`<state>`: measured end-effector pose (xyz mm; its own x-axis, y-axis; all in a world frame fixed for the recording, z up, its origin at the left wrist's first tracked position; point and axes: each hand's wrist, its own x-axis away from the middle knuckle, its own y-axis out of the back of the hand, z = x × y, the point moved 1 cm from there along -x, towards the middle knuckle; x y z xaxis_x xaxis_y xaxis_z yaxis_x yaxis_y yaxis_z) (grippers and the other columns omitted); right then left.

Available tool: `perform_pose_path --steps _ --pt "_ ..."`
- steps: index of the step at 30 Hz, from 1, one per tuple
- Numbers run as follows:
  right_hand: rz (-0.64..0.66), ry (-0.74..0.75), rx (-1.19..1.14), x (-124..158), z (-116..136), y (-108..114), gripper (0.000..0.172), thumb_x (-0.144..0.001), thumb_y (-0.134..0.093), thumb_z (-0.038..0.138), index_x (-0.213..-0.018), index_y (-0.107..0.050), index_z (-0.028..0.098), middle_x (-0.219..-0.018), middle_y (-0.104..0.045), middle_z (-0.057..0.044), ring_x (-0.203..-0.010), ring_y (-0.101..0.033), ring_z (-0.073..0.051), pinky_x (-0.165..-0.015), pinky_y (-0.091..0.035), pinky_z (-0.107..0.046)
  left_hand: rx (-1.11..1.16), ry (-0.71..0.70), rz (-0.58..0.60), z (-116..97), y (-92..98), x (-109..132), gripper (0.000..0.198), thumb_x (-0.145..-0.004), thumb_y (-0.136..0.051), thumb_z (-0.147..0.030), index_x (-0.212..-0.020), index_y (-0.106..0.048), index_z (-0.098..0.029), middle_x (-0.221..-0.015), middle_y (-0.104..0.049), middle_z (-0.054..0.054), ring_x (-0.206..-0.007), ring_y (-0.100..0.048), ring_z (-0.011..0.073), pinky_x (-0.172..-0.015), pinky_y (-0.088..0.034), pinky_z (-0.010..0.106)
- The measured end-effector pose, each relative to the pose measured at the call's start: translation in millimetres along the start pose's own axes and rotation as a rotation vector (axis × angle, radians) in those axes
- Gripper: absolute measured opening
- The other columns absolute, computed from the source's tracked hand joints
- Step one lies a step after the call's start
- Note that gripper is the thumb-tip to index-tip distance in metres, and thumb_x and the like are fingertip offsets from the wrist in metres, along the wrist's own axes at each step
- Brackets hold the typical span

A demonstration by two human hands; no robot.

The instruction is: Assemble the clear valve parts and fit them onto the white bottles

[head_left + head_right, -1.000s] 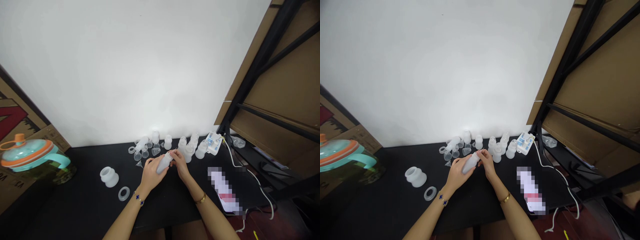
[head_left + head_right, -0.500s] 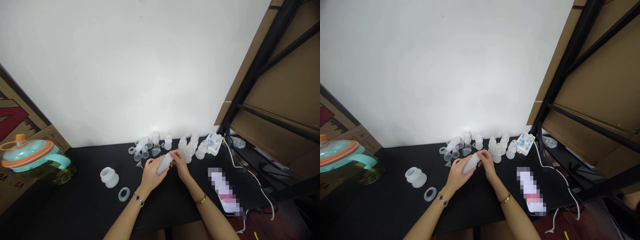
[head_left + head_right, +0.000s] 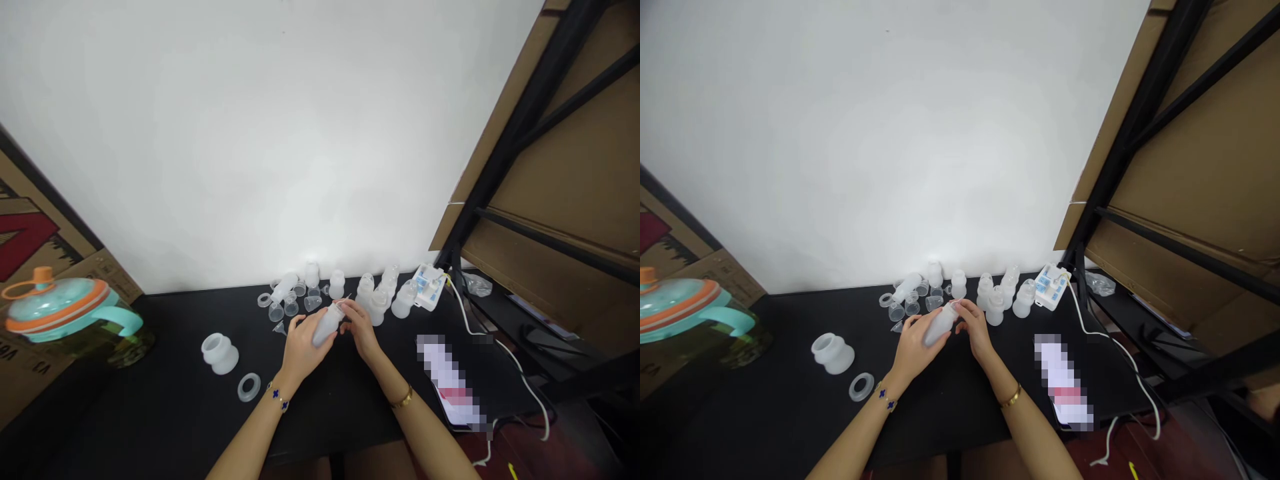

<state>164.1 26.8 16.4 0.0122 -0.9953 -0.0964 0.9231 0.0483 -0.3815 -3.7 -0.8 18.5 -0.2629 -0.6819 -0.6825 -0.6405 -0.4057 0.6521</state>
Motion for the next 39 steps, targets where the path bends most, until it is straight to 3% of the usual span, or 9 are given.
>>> perform_pose_path --steps 26,32,39 --pt "-0.048 0.01 0.025 -1.6 -3.7 0.5 0.031 -0.075 -0.079 0.05 -0.084 -0.07 0.021 -0.087 -0.065 -0.002 -0.067 -0.055 -0.013 -0.044 -0.043 -0.02 -0.007 -0.037 0.024 -1.7 1.2 -0.1 0.05 -0.093 -0.062 -0.03 -0.142 -0.052 -0.024 -0.131 -0.069 0.009 -0.111 -0.07 0.0248 -0.099 -0.047 0.042" --pt "0.001 -0.003 -0.006 0.6 2.3 -1.5 0.029 -0.08 -0.075 0.048 -0.094 -0.075 0.022 -0.1 -0.067 -0.005 -0.075 -0.057 -0.016 -0.046 -0.045 -0.02 -0.011 -0.033 0.03 -0.4 1.1 -0.1 0.049 -0.093 -0.061 -0.03 -0.141 -0.053 -0.024 -0.13 -0.07 0.01 -0.109 -0.07 0.0257 -0.098 -0.047 0.043" --pt "0.0 -0.005 -0.029 -0.3 1.7 -0.8 0.027 -0.077 -0.077 0.045 -0.09 -0.077 0.022 -0.1 -0.069 -0.006 -0.076 -0.058 -0.016 -0.046 -0.044 -0.021 -0.006 -0.026 0.026 0.0 0.9 0.3 0.049 -0.093 -0.061 -0.03 -0.141 -0.053 -0.024 -0.132 -0.069 0.01 -0.11 -0.07 0.0258 -0.098 -0.047 0.043"
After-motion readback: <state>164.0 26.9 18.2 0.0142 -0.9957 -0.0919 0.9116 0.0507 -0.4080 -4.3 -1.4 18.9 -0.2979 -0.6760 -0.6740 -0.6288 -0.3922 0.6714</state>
